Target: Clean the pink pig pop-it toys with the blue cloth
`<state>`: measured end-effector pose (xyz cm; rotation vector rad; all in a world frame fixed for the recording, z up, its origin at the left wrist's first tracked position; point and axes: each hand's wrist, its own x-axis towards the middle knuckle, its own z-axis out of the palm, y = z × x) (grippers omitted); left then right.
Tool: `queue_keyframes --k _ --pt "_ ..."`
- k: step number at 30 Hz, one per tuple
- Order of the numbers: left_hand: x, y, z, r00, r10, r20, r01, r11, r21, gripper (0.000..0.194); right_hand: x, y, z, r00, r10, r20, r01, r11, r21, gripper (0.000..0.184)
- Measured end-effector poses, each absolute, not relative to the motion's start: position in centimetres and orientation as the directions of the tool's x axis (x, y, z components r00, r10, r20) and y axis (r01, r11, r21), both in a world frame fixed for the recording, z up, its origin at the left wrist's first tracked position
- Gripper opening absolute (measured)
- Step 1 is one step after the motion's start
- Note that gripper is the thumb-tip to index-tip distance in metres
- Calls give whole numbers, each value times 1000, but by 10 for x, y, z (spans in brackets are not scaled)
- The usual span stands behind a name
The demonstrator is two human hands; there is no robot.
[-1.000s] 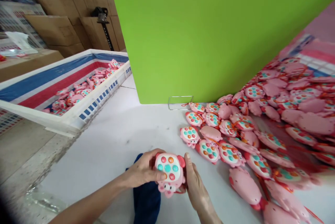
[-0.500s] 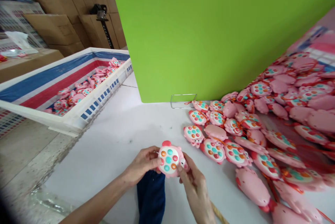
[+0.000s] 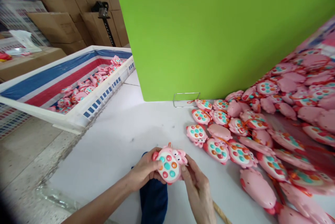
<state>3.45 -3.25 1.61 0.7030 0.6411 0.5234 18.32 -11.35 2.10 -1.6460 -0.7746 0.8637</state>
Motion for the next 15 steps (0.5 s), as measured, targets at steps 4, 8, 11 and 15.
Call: queue_keyframes --k 4,8,11,15 --pt "33 -34 10 655 648 -389 -236 664 709 41 179 -119 21 516 836 -188 32 -238 -971 49" --pt "34 -39 7 643 658 -393 -275 677 683 36 174 -120 17 462 860 -216 -41 -223 -974 51" --pt "34 -40 7 643 660 -389 -288 679 675 33 163 -119 15 500 833 -236 -178 -168 -970 55" --pt "31 -43 15 674 661 -330 -256 629 734 44 152 -116 19 513 831 -216 -149 -162 -976 49"
